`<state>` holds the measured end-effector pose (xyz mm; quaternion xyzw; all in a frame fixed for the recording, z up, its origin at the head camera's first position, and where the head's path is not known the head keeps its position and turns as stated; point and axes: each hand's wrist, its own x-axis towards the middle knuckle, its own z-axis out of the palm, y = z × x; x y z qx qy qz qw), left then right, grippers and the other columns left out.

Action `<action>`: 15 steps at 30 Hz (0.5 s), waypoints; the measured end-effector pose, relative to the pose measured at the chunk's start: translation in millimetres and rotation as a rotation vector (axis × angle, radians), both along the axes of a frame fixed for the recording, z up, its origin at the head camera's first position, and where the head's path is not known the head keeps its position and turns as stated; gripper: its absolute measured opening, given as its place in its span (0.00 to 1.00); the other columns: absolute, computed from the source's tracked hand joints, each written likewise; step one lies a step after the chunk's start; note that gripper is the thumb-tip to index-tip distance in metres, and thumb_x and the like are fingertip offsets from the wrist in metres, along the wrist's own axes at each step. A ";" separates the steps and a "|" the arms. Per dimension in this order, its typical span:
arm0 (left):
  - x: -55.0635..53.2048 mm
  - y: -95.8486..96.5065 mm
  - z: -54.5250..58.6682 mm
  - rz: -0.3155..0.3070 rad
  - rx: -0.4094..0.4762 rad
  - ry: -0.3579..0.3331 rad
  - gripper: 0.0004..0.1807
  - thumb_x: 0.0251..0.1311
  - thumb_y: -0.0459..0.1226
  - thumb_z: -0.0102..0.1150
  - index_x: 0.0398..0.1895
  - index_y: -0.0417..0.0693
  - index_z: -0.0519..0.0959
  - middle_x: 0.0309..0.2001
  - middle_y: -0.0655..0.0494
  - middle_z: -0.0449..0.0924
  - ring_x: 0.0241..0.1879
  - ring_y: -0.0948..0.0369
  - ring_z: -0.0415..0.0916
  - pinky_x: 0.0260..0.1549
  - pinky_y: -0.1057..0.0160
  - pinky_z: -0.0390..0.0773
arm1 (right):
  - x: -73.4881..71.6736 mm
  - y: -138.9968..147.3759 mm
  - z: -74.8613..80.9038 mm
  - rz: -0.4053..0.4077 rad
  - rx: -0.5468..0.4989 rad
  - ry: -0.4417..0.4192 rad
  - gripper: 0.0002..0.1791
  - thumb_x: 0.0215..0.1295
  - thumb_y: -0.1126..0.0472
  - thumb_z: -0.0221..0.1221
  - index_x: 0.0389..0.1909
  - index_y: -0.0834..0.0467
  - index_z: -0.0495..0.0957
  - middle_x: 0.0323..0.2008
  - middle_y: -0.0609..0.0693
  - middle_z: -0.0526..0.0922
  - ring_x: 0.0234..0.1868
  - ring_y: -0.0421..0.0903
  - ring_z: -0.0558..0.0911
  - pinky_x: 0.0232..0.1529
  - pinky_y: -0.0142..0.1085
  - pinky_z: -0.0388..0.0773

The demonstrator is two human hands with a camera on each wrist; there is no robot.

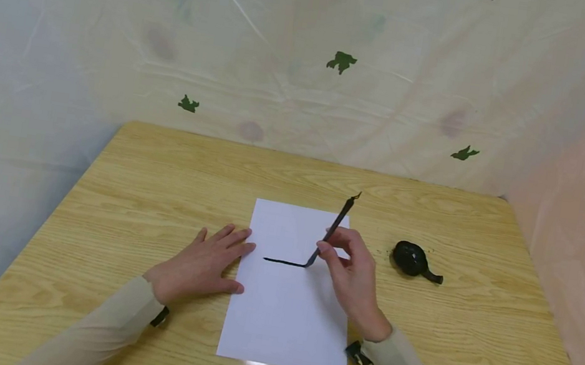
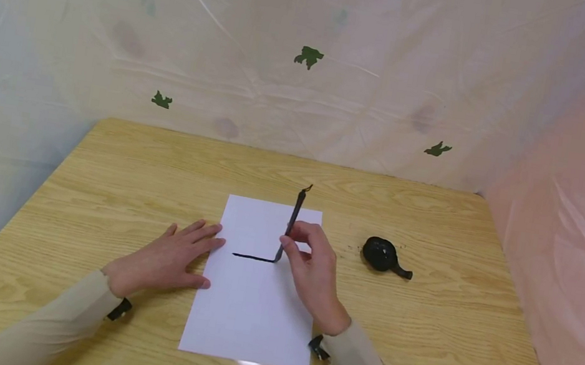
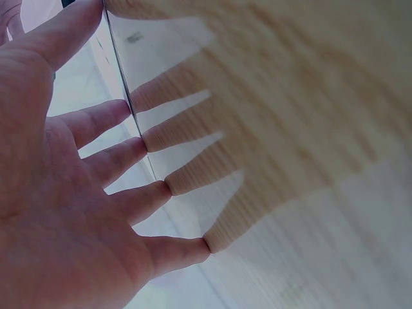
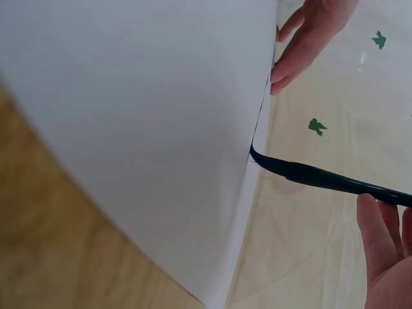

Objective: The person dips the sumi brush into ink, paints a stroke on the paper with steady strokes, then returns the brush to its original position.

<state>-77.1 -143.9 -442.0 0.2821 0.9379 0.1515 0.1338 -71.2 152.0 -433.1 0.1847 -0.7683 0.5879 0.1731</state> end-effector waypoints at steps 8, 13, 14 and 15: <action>-0.2 -0.2 -0.8 0.003 0.004 -0.008 0.44 0.64 0.57 0.68 0.78 0.50 0.66 0.82 0.51 0.54 0.81 0.43 0.44 0.69 0.25 0.48 | 0.5 2.3 -0.4 -0.008 0.004 0.001 0.15 0.65 0.75 0.65 0.51 0.64 0.77 0.40 0.57 0.83 0.42 0.54 0.87 0.39 0.34 0.86; 0.2 -0.3 0.3 0.000 0.004 -0.006 0.44 0.64 0.57 0.68 0.78 0.50 0.66 0.81 0.51 0.55 0.81 0.43 0.44 0.69 0.24 0.49 | 1.0 3.6 -0.9 -0.022 0.014 -0.017 0.15 0.65 0.75 0.65 0.51 0.63 0.77 0.41 0.55 0.83 0.42 0.52 0.87 0.40 0.34 0.86; 0.4 -0.3 0.5 -0.001 0.004 -0.005 0.44 0.64 0.57 0.68 0.78 0.50 0.66 0.81 0.50 0.55 0.81 0.43 0.44 0.68 0.24 0.49 | 1.3 3.9 -0.5 -0.025 0.018 -0.022 0.15 0.65 0.75 0.65 0.51 0.63 0.77 0.41 0.54 0.83 0.42 0.52 0.87 0.40 0.34 0.86; 0.4 -0.3 0.7 -0.002 0.005 -0.004 0.44 0.64 0.57 0.68 0.78 0.49 0.66 0.81 0.50 0.55 0.81 0.42 0.45 0.68 0.24 0.49 | 1.6 4.3 -0.3 -0.027 0.022 -0.028 0.15 0.66 0.74 0.65 0.51 0.63 0.77 0.41 0.54 0.83 0.42 0.52 0.87 0.40 0.34 0.86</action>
